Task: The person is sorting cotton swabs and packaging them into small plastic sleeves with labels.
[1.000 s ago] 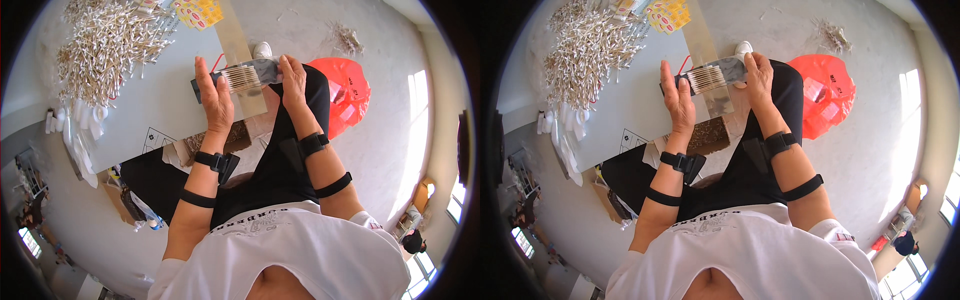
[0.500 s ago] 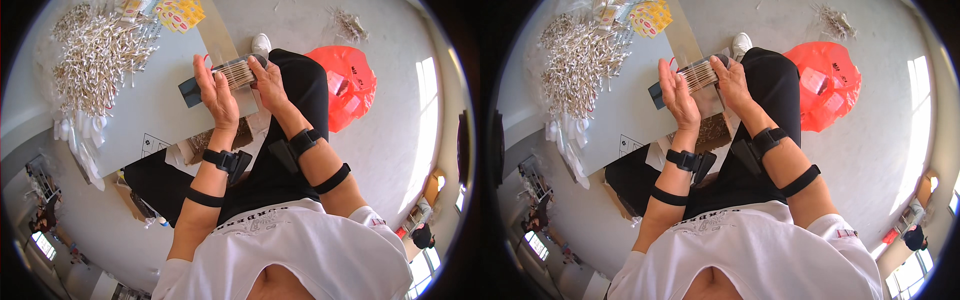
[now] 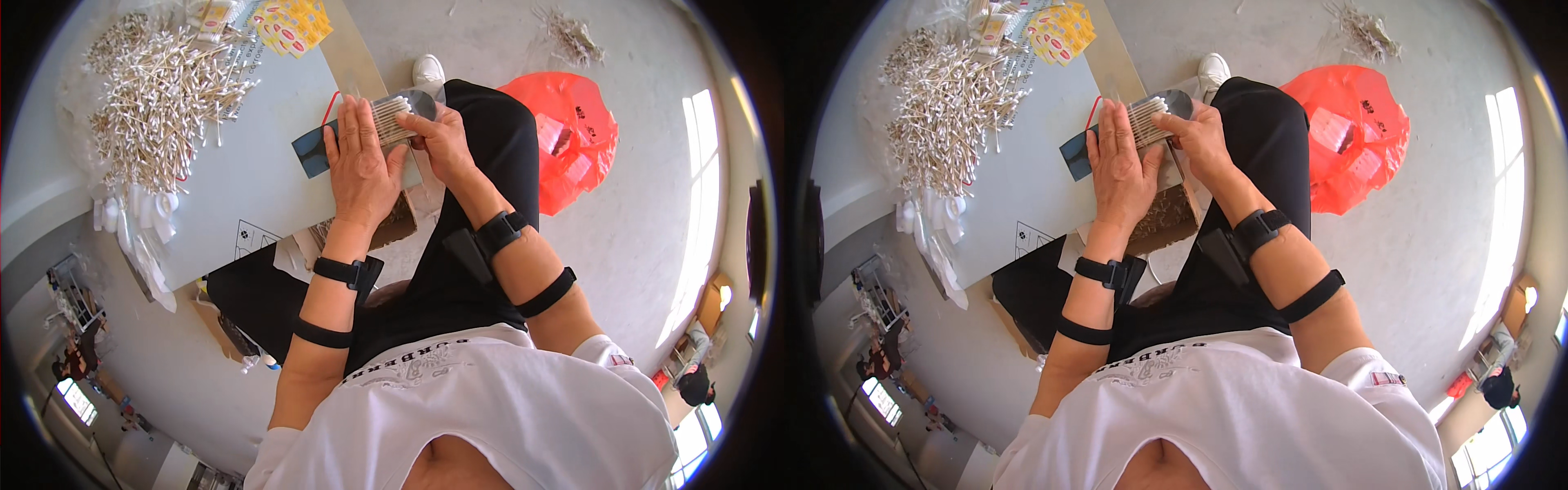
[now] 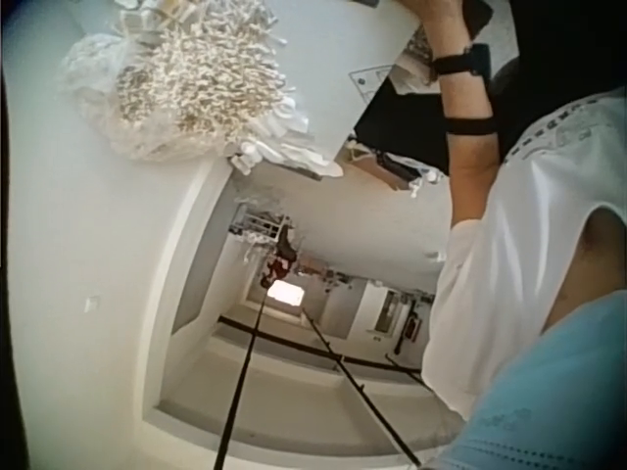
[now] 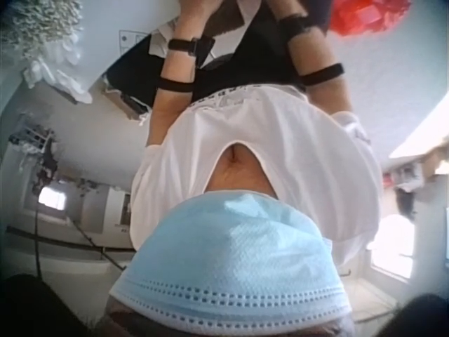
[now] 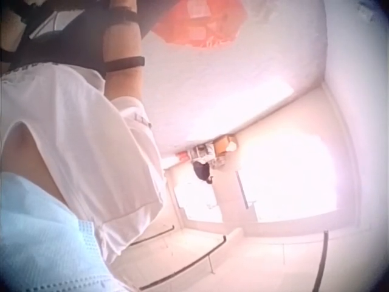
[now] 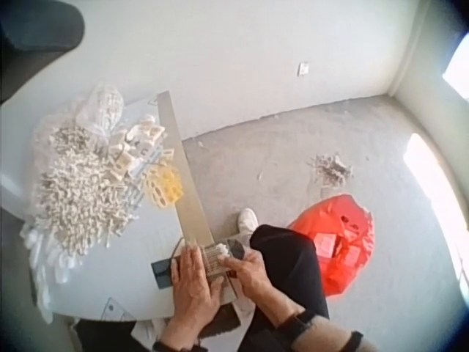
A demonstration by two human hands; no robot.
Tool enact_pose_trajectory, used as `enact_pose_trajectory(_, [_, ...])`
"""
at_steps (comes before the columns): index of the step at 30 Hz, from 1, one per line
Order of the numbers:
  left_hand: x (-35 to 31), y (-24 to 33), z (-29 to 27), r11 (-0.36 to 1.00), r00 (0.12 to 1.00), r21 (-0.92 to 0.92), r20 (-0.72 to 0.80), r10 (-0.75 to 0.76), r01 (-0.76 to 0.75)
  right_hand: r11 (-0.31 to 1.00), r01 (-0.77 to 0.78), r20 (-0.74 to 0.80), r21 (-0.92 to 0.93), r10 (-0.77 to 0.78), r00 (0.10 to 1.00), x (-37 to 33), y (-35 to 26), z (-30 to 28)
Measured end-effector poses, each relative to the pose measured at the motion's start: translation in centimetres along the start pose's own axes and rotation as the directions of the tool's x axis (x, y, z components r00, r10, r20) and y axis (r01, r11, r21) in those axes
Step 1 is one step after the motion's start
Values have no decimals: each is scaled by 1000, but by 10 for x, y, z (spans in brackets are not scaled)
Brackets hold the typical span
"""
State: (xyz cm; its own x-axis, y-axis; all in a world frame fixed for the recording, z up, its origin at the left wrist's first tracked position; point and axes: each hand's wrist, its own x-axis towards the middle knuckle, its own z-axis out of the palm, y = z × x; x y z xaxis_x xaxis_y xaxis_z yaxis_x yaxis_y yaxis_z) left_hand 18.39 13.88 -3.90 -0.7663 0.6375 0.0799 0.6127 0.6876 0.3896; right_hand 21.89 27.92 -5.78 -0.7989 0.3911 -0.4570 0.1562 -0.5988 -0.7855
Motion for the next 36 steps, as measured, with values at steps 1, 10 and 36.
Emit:
enact_pose_trajectory(1, [0,-5,1,983,995,-184,-96,-11,-7,999,-42,-11,-8,42,999,1,-1,-1])
enact_pose_trajectory(10, [-15,-6,-3,981,993,148,-27,-119,121,995,94,-68,-47,-97,993,5,6,7])
enact_pose_trajectory(36, [-14,0,3,985,995,144,-22,-97,99,990,108,-104,-87,-117,988,7,8,4])
